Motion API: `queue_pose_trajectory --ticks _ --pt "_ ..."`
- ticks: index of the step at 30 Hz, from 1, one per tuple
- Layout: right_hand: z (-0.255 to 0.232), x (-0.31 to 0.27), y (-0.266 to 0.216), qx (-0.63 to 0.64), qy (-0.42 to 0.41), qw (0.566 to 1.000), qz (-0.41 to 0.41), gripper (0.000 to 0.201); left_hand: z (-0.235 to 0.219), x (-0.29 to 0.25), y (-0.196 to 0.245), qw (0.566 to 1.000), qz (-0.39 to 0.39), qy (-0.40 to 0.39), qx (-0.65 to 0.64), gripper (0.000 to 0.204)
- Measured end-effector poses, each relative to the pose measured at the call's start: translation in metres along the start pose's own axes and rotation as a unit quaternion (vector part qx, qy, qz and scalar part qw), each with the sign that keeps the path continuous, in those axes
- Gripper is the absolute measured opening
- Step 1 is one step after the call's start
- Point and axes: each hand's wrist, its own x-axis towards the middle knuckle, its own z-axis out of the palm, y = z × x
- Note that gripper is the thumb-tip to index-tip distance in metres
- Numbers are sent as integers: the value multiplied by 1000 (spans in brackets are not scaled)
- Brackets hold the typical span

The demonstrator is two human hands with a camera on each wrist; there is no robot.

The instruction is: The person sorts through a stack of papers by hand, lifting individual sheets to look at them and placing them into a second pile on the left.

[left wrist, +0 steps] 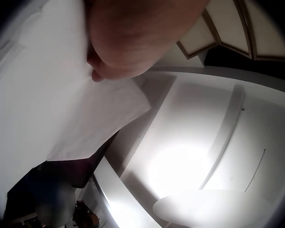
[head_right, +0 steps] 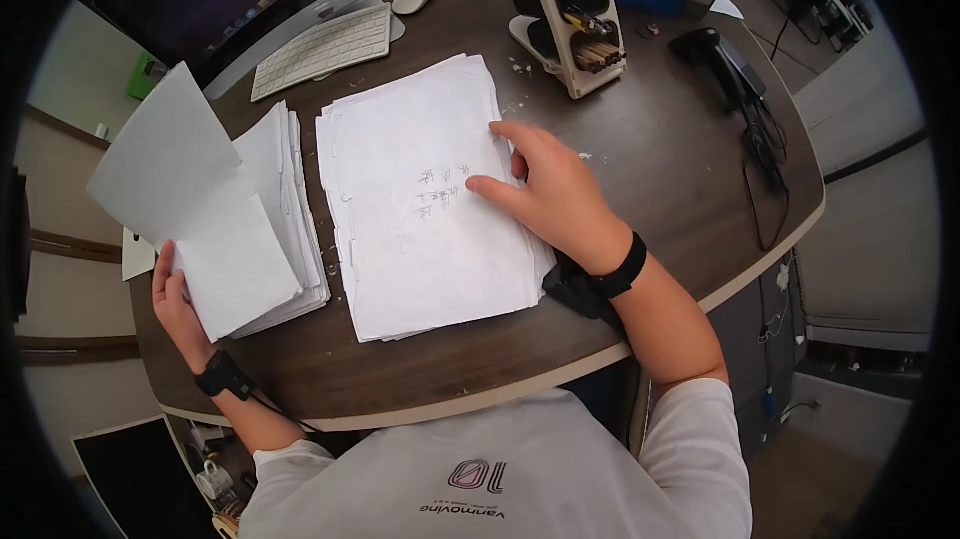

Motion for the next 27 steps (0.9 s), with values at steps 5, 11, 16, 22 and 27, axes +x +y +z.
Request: queue_pose_trajectory --ticks 5,11,16,22,27 --pt "4 -1 4 -19 -29 999 9 81 -8 9 -22 991 -43 -14 126 43" --pt "-2 2 2 8 -70 995 65 85 -4 12 -40 938 -43 -60 339 42" --pt "-1 2 0 16 -68 996 53 79 1 9 -38 941 -18 -67 330 42" --pt "-1 0 0 5 -63 998 17 59 10 2 -37 894 110 -64 429 39" --pt "2 -2 -3 -29 -25 999 -37 39 45 -16 -13 887 178 -4 425 32"
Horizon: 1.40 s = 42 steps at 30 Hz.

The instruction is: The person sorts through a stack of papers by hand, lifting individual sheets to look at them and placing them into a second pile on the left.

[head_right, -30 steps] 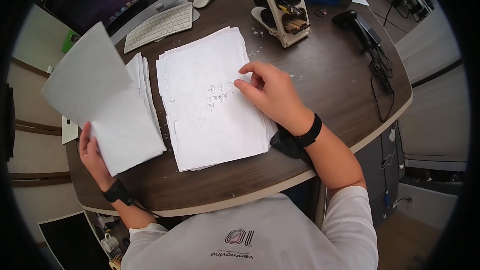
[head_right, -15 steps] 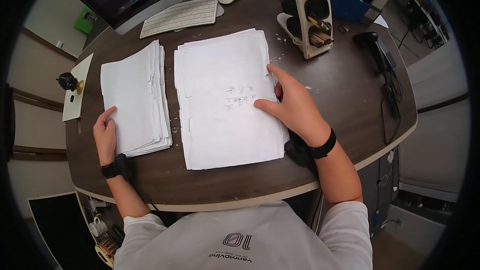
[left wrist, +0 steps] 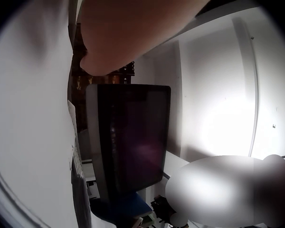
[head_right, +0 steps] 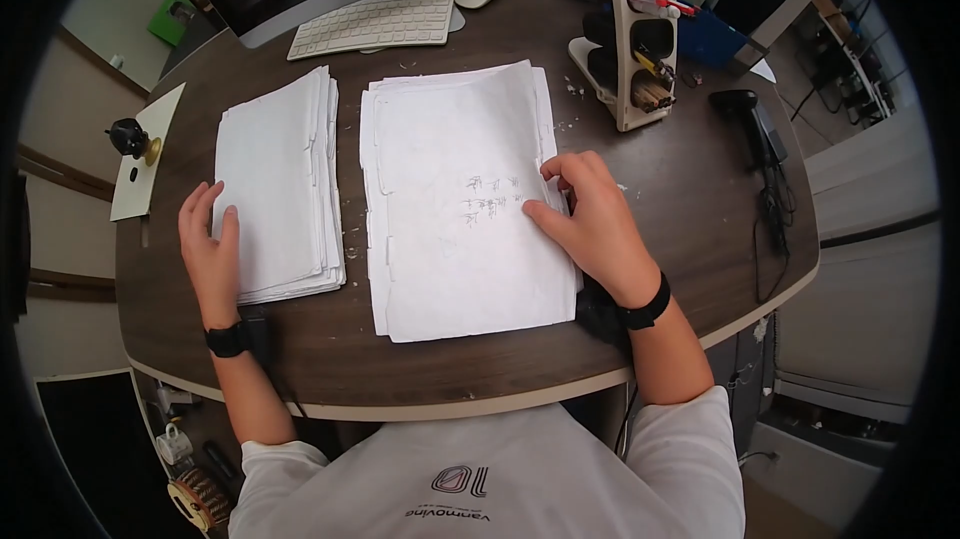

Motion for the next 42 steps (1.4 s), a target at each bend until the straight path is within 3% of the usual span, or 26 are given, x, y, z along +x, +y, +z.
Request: queue_pose_trajectory --ticks 4,6,7,8,9,10,13,15,16,20,22,24,26,27,31,34,36,37,42 --pt "3 1 6 5 15 1000 -7 27 1 -12 39 992 78 -40 -87 29" --pt "5 1 8 129 36 991 29 17 2 -23 60 960 92 -161 -209 29" --pt "6 1 8 127 36 991 28 17 5 -28 68 949 104 -186 -232 30" --pt "8 0 7 212 43 975 42 15 8 -33 75 937 116 -211 -254 31" --pt "9 -1 5 296 49 952 55 12 8 -37 78 916 94 -260 -289 36" --pt "10 -2 4 295 50 953 53 12 9 -40 82 916 95 -259 -290 36" --pt "14 -6 -1 376 42 925 38 15 9 -46 87 836 13 -339 -431 46" --pt "17 -9 -10 439 31 898 34 16 9 -50 89 814 -19 -331 -476 48" --pt "18 -12 -14 437 33 898 33 16 10 -52 90 789 -51 -324 -519 50" --pt "13 -19 -15 447 -38 893 31 17 8 -51 70 765 -73 -343 -540 50" --pt "6 -17 -17 455 -82 887 13 16 9 -48 55 808 -83 -226 -538 50" --pt "6 -11 -13 429 -33 902 31 18 -6 -32 54 840 -117 -144 -511 52" --pt "3 -3 -7 168 40 985 12 24 -14 -16 44 841 -136 -80 -518 54" --pt "2 0 -4 152 41 987 42 40 -15 -10 34 829 -143 -55 -537 54" --pt "2 2 3 28 39 998 28 60 -34 7 -5 835 -197 -84 -508 54" --pt "4 0 3 -13 -15 1000 21 76 -28 10 -23 872 -215 -84 -432 51" --pt "2 1 1 -19 -29 999 33 79 -16 9 -41 952 -161 -116 -235 48" --pt "1 1 1 -18 -30 999 33 79 -12 8 -45 968 -134 -117 -177 47" --pt "-4 1 3 34 -58 995 78 78 -7 5 -40 987 -79 -117 -79 46"
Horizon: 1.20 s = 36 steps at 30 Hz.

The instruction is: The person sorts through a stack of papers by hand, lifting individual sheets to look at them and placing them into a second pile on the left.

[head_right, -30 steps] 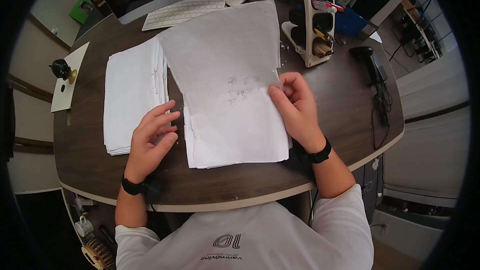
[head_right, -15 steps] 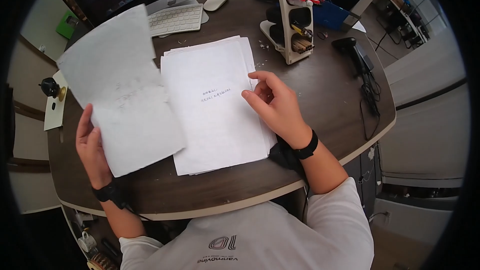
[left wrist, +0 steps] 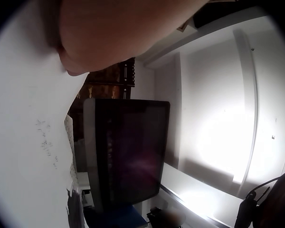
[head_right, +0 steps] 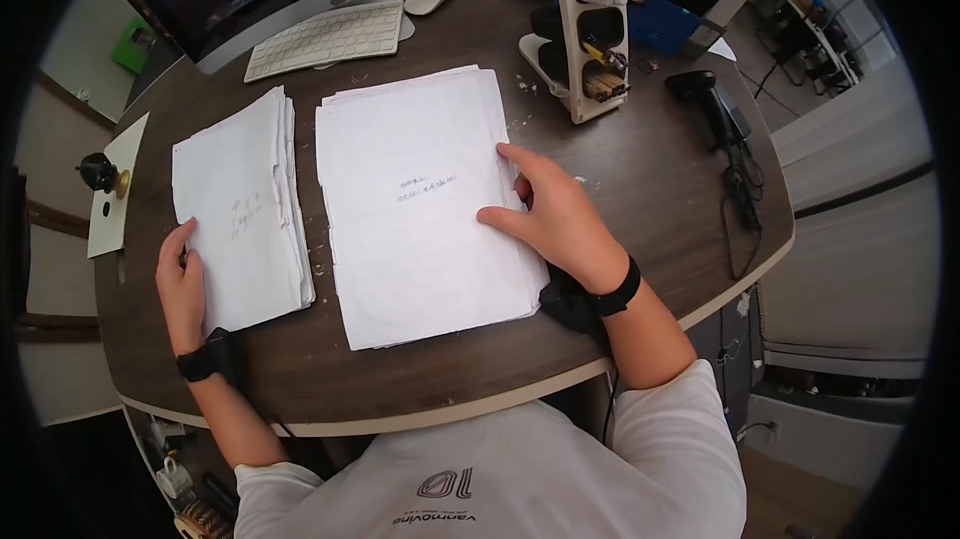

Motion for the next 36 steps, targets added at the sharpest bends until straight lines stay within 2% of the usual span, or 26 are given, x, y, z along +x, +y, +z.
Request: queue_pose_trajectory --ticks 5,7,8,10,11,13,14,15,16,17,18,20,24,26,27,30,33,36 --pt "-2 0 -4 -8 0 1000 -22 74 4 -1 3 998 30 13 51 42" --pt "-2 -3 -4 -9 6 999 -31 72 7 -3 9 985 93 77 124 38" --pt "-4 -2 -4 -27 -8 999 -33 72 8 -3 15 984 99 71 127 38" --pt "-4 -3 0 -39 -14 999 -31 71 8 -6 33 971 139 152 125 34" --pt "-4 -3 2 -34 -9 999 -40 71 9 -10 46 969 147 150 127 34" --pt "-4 -2 4 -25 0 998 -50 71 19 -27 78 988 129 75 -32 30" --pt "-3 -2 5 -33 0 998 -53 71 33 -37 103 984 54 7 -170 28" --pt "-3 -2 5 -42 -1 997 -57 71 38 -41 122 980 24 -100 -169 32" --pt "-3 -3 4 -41 -2 997 -60 71 51 -43 135 976 36 -155 -151 35" --pt "-4 -3 4 -42 -4 998 -56 71 64 -43 143 974 70 -167 -139 37" --pt "-4 -3 4 -42 -5 998 -53 71 75 -39 150 974 68 -163 -139 37" --pt "-4 -2 6 -39 -7 998 -58 71 91 -31 159 977 84 -195 2 38" --pt "-3 -2 10 -36 -7 998 -59 71 107 -24 162 983 64 -165 41 39" --pt "-4 -3 12 -34 4 997 -69 71 112 -27 161 988 115 -98 -20 43" --pt "-3 -4 13 -40 8 996 -80 71 113 -30 162 988 118 -102 -14 43" --pt "-2 -5 16 -44 11 996 -82 71 114 -34 165 989 89 -95 -69 45" --pt "-6 -4 13 -41 -4 997 -59 71 112 -35 163 987 65 -50 -136 44" --pt "-2 -3 18 -47 6 997 -66 71 88 -25 142 961 20 -7 -277 40"
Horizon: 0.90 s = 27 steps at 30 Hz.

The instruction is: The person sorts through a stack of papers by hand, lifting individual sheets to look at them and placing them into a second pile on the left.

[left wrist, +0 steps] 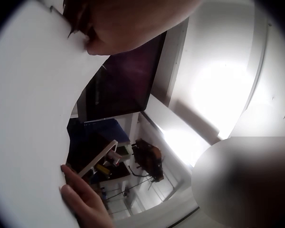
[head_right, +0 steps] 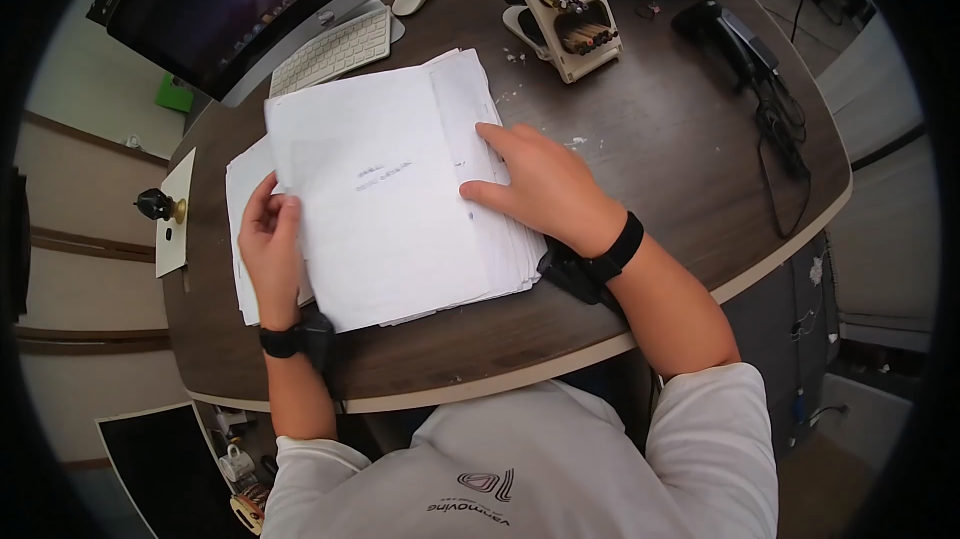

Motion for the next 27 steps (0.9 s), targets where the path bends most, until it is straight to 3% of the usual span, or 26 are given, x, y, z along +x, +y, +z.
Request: queue_pose_trajectory --ticks 2,4,9,11,18,23,27 --pt "-2 0 -1 5 -5 1000 6 71 -35 7 0 996 -74 28 26 38" --pt "-1 0 0 13 -12 1000 9 71 -67 19 -10 991 -109 71 -36 33" --pt "2 -1 0 21 9 1000 6 70 -164 61 -51 981 -183 62 -36 19" --pt "2 -1 1 23 11 1000 0 70 -189 74 -78 966 -249 35 54 17" --pt "-1 -2 2 16 8 1000 -17 67 -202 101 -128 954 -281 -10 107 15" --pt "-1 -2 2 25 0 1000 -10 67 -194 108 -110 954 -278 3 109 15" --pt "-2 -2 1 23 -1 1000 -4 67 -211 123 -131 955 -263 -14 136 21"
